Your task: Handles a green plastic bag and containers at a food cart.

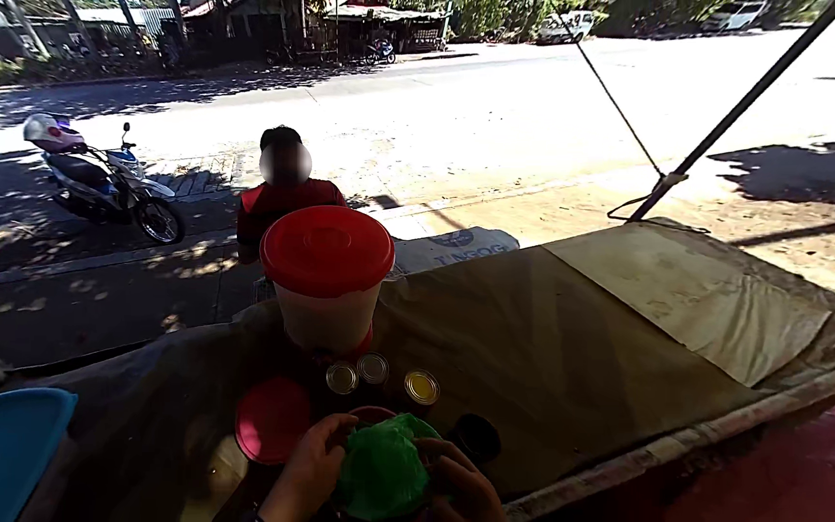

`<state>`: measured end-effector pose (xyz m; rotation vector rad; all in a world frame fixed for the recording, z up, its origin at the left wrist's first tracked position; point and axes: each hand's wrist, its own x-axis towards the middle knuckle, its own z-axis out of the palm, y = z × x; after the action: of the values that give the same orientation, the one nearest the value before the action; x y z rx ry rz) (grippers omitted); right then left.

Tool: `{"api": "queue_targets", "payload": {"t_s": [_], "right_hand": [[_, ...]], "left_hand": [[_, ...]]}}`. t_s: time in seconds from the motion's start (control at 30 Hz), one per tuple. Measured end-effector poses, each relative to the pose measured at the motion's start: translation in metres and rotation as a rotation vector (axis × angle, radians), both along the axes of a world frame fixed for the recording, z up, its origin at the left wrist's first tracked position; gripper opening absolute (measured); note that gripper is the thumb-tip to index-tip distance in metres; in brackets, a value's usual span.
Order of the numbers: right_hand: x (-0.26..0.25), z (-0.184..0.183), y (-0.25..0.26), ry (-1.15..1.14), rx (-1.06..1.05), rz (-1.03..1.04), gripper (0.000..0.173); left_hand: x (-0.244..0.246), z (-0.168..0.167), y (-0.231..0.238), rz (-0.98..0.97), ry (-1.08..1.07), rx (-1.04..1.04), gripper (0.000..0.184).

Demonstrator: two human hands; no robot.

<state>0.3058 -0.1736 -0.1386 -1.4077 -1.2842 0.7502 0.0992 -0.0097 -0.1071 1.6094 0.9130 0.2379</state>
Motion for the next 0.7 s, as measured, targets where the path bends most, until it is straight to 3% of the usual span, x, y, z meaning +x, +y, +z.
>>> {"api": "queue_targets", "payload": {"t_s": [0.07, 0.17, 0.27, 0.4, 0.5, 0.63, 0.7], "right_hand": [[0.002, -0.003, -0.004, 0.072, -0.046, -0.050, 0.014], [0.003, -0.004, -0.008, 0.141, -0.081, -0.122, 0.015], [0.000, -0.005, -0.009, 0.226, -0.111, -0.198, 0.016], [-0.005, -0.003, -0.009, 0.309, -0.137, -0.230, 0.018], [-0.004, 0.003, -0.007, 0.313, -0.194, -0.285, 0.019], [0.005, 0.000, -0.007, 0.136, -0.382, -0.290, 0.019], [0.005, 0.007, -0.005, -0.080, -0.363, -0.300, 0.033]], "left_hand": [[0.000, -0.015, -0.008, -0.062, 0.077, 0.023, 0.052], [0.005, -0.021, -0.027, 0.132, 0.090, 0.183, 0.058], [0.005, -0.019, -0.035, 0.221, 0.016, 0.343, 0.046], [0.006, -0.023, -0.032, -0.068, 0.200, 0.455, 0.026], [0.008, -0.010, -0.028, 0.045, 0.101, 0.488, 0.020], [0.008, 0.008, -0.019, 0.301, -0.107, 0.525, 0.013], [0.006, 0.003, -0.014, 0.325, -0.142, 0.428, 0.014]]}}
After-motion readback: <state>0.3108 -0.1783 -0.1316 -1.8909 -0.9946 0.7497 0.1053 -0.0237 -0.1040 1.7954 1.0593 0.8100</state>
